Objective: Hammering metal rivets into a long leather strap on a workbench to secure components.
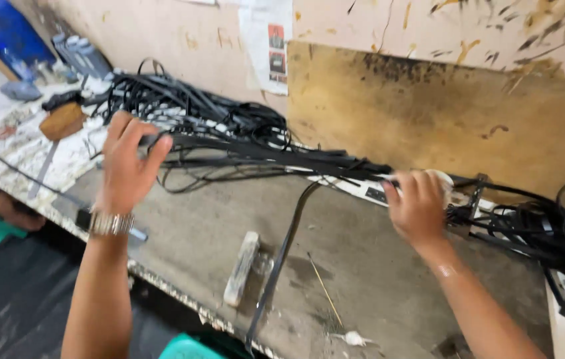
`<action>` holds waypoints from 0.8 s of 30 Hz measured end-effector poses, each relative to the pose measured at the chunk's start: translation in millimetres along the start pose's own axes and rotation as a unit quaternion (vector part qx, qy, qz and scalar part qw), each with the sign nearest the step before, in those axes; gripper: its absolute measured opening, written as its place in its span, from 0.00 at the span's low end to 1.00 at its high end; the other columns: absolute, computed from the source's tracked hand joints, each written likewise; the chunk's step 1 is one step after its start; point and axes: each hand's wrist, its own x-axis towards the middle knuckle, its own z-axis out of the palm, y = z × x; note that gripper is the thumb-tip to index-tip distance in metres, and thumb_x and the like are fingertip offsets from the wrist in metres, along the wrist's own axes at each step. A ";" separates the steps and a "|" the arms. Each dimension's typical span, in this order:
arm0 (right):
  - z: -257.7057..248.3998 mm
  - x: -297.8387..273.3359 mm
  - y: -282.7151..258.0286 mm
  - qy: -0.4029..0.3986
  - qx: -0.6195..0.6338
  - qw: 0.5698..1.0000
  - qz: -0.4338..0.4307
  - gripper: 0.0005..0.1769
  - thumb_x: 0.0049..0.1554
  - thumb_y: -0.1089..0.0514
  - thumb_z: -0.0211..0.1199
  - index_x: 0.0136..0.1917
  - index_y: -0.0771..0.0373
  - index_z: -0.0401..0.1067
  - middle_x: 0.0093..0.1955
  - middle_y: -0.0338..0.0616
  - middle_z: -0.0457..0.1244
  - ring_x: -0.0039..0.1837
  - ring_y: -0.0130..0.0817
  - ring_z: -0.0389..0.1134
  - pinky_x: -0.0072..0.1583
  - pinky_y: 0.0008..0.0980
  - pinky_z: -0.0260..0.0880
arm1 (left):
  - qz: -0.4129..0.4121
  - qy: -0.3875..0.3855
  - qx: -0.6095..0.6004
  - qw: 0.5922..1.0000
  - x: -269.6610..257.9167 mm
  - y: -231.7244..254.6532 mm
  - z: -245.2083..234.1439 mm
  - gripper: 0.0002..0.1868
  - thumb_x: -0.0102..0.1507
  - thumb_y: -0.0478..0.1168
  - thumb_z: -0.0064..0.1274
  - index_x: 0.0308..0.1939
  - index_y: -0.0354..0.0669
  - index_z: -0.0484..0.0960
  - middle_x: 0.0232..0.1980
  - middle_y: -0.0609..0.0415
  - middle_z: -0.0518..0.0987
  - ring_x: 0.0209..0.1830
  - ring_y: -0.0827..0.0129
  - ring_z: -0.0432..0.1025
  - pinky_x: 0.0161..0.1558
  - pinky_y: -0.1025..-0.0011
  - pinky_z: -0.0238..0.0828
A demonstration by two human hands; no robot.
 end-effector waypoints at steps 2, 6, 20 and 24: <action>92.5 3.9 27.3 0.001 -0.016 1.000 -0.005 0.21 0.70 0.43 0.50 0.52 0.63 0.69 0.43 0.49 0.58 0.45 0.50 0.64 0.53 0.45 0.66 | -0.010 -0.023 0.051 0.998 -10.4 -99.0 53.7 0.11 0.69 0.40 0.63 0.45 0.40 0.77 0.46 0.48 0.68 0.46 0.48 0.66 0.49 0.53 0.62; 145.6 14.0 14.9 -0.232 0.047 0.970 0.052 0.33 0.65 0.46 0.57 0.74 0.72 0.62 0.75 0.70 0.56 0.79 0.65 0.51 0.76 0.69 0.37 | -0.023 -0.072 0.272 0.959 -44.3 -150.3 138.9 0.42 0.51 0.42 0.74 0.67 0.44 0.73 0.69 0.36 0.69 0.70 0.35 0.61 0.61 0.25 0.45; -74.1 -217.9 -132.7 -0.268 0.206 0.877 0.342 0.15 0.51 0.60 0.69 0.53 0.53 0.77 0.57 0.33 0.69 0.61 0.34 0.71 0.67 0.35 0.66 | -0.167 -0.288 -0.367 0.869 -170.6 319.9 235.6 0.12 0.65 0.34 0.54 0.50 0.52 0.85 0.46 0.56 0.83 0.46 0.60 0.79 0.48 0.65 0.76; -179.5 -239.4 -142.5 -0.202 0.040 0.885 0.419 0.04 0.55 0.60 0.68 0.46 0.59 0.80 0.49 0.37 0.70 0.55 0.36 0.73 0.59 0.31 0.72 | -0.239 -0.266 -0.484 0.799 -189.7 407.7 251.9 0.17 0.63 0.28 0.53 0.53 0.49 0.84 0.44 0.54 0.83 0.43 0.61 0.79 0.47 0.67 0.77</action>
